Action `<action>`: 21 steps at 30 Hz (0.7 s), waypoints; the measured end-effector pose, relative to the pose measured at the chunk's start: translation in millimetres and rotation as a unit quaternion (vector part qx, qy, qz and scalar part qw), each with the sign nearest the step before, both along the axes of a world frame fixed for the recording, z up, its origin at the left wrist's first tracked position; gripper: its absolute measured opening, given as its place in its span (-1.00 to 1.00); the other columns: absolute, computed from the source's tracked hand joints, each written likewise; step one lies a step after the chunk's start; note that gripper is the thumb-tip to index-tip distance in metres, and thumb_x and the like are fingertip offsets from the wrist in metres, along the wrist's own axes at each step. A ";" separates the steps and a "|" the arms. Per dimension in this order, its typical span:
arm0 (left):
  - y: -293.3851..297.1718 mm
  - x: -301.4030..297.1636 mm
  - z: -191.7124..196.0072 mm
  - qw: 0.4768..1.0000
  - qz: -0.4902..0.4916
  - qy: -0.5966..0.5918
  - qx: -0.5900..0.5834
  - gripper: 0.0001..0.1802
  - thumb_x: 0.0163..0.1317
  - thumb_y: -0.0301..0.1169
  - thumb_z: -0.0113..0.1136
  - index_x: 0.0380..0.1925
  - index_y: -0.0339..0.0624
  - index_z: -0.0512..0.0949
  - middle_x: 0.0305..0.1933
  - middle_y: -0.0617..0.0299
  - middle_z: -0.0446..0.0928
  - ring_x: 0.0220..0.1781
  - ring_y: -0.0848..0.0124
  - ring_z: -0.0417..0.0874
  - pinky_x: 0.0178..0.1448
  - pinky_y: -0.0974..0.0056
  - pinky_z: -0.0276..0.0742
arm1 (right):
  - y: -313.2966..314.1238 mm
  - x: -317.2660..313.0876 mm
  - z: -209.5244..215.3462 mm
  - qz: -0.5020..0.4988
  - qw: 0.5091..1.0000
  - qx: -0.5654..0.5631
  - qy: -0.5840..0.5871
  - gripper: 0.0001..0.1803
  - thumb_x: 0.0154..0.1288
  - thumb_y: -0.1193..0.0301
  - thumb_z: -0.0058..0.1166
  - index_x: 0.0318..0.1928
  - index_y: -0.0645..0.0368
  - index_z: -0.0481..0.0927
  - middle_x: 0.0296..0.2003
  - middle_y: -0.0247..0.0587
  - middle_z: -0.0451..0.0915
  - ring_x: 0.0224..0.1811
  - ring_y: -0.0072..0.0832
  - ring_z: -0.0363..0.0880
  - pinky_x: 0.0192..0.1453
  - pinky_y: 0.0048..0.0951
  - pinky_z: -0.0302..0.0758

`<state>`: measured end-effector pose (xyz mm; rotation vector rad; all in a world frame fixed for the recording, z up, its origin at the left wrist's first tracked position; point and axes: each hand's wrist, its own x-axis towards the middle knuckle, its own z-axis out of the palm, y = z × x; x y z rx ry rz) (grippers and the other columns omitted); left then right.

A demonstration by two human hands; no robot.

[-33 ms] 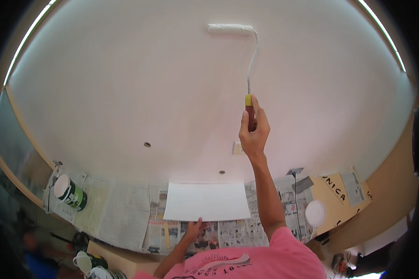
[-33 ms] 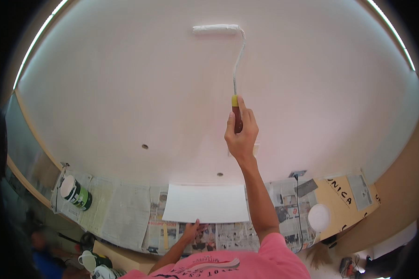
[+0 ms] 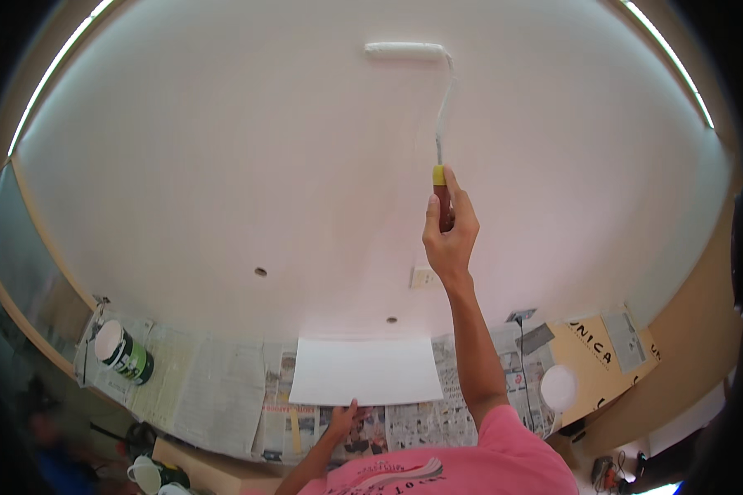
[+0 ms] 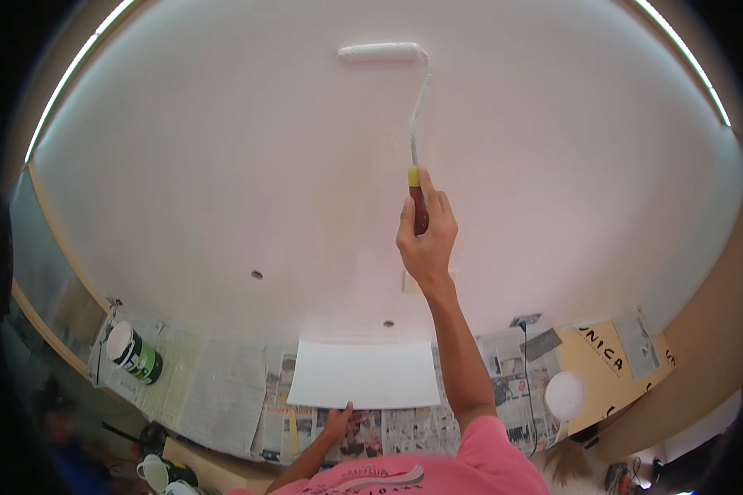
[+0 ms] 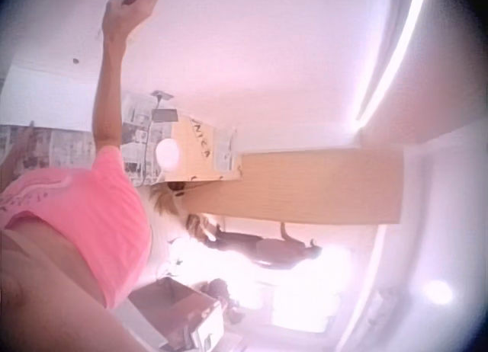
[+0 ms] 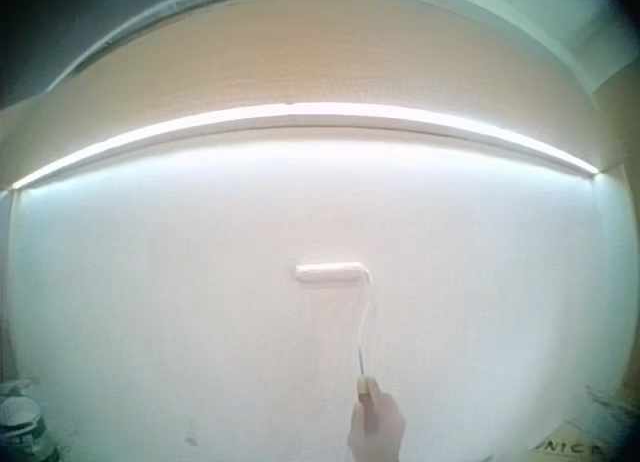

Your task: The person paints a white ceiling using a paint roller and a paint tray. They repeatedly dip the roller into the tray to load paint and apply it to the ceiling surface in long strokes. The person also uses a white board to shield the wall from paint drips while working near the edges.

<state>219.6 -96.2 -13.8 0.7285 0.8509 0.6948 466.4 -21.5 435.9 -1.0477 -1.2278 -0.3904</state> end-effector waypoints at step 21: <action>9.6 7.0 -56.9 0.996 -0.013 0.067 -0.049 -0.31 0.42 0.21 -0.05 0.27 -0.11 0.41 0.07 0.14 0.63 -0.53 0.43 0.38 -0.60 0.24 0.36 | 10.5 18.5 186.9 0.002 0.990 0.141 -0.016 -0.56 0.36 0.55 0.02 0.24 0.33 0.52 -0.17 -0.06 0.71 -0.24 -0.49 0.65 -0.16 -0.46 0.58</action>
